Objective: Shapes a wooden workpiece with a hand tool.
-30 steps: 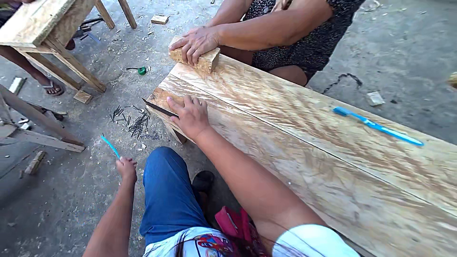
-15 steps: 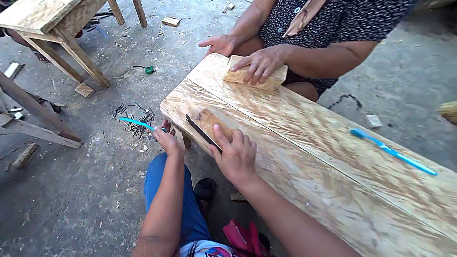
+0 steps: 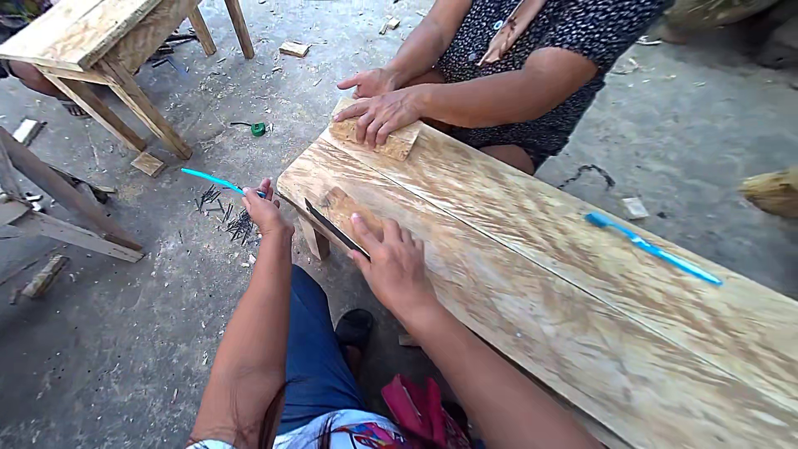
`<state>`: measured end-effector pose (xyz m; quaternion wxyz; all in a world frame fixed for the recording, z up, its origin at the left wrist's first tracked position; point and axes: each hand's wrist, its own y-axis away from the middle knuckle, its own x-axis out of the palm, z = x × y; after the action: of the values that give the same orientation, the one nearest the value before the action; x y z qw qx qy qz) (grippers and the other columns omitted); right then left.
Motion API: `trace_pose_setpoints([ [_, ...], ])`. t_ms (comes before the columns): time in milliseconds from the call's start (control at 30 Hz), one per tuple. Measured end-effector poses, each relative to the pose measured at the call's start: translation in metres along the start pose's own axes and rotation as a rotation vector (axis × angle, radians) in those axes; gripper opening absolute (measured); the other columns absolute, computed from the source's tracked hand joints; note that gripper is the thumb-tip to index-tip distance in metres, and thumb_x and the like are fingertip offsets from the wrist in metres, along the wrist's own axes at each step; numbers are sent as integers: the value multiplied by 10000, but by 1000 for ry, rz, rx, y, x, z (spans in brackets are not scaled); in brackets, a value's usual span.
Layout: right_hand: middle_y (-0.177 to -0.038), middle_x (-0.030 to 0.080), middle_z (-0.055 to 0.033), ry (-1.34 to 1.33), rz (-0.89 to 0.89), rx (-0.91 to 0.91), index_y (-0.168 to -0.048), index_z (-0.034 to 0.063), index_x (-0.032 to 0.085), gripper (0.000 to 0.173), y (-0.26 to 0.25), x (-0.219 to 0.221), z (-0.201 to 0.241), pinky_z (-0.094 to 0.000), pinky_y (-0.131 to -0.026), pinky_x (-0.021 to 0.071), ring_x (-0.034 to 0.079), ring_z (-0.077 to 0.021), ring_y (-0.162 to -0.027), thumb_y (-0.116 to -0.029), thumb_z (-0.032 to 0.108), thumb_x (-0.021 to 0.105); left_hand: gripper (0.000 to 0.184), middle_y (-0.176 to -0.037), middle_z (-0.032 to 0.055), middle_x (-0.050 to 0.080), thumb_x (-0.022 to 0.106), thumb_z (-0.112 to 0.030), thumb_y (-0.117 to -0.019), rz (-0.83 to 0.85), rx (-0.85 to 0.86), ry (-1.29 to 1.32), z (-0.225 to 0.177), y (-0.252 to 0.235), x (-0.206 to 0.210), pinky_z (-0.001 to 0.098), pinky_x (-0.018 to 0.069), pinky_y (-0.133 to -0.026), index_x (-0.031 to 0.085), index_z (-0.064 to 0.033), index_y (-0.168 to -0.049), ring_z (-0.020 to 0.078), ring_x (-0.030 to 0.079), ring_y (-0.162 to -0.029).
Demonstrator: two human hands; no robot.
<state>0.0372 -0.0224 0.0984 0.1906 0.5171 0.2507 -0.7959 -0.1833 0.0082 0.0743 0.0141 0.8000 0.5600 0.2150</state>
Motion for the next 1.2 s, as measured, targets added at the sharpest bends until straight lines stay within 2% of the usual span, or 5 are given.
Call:
trace_pose_setpoints([
  [200,-1081,653,-305,87,-155,-10,-1386,166,675,487,43,-5,-21,-590,-685,492,653,-487,-897,-954,390,676,456,-1041,110,565,131,-371,-1134,-13,-126,281,29,-6,16,375,522,-842,444,-47,-1206,189,598,-920],
  [400,-1296,584,-321,-58,123,85,-1538,231,508,582,-55,7,25,-671,-937,437,562,-512,-1191,-990,329,678,394,-937,80,522,174,-360,-1124,-49,-116,328,42,-3,11,416,513,-846,446,-82,-1058,195,567,-867],
  [667,-1400,563,-231,-102,162,105,-1548,320,483,601,-71,-10,-1,-640,-1003,411,513,-436,-1305,-985,298,695,546,-1562,156,409,80,-349,-1130,76,-41,12,41,57,-13,455,425,-1080,232,-40,-1554,251,463,-1391],
  [967,-1260,619,-284,75,-111,236,-1472,244,595,556,123,-67,-148,-692,-868,464,604,-500,-1124,-952,407,707,595,-1525,197,417,37,-397,-1125,162,-375,31,67,120,-33,471,464,-1024,253,4,-1508,274,513,-1336],
  [1200,-1199,662,-251,36,-195,122,-1367,230,690,525,77,-43,-115,-650,-840,480,634,-463,-1057,-872,362,799,508,-1448,187,436,157,-367,-1113,-4,-590,133,94,117,-12,472,495,-993,238,-65,-1514,288,540,-1248],
])
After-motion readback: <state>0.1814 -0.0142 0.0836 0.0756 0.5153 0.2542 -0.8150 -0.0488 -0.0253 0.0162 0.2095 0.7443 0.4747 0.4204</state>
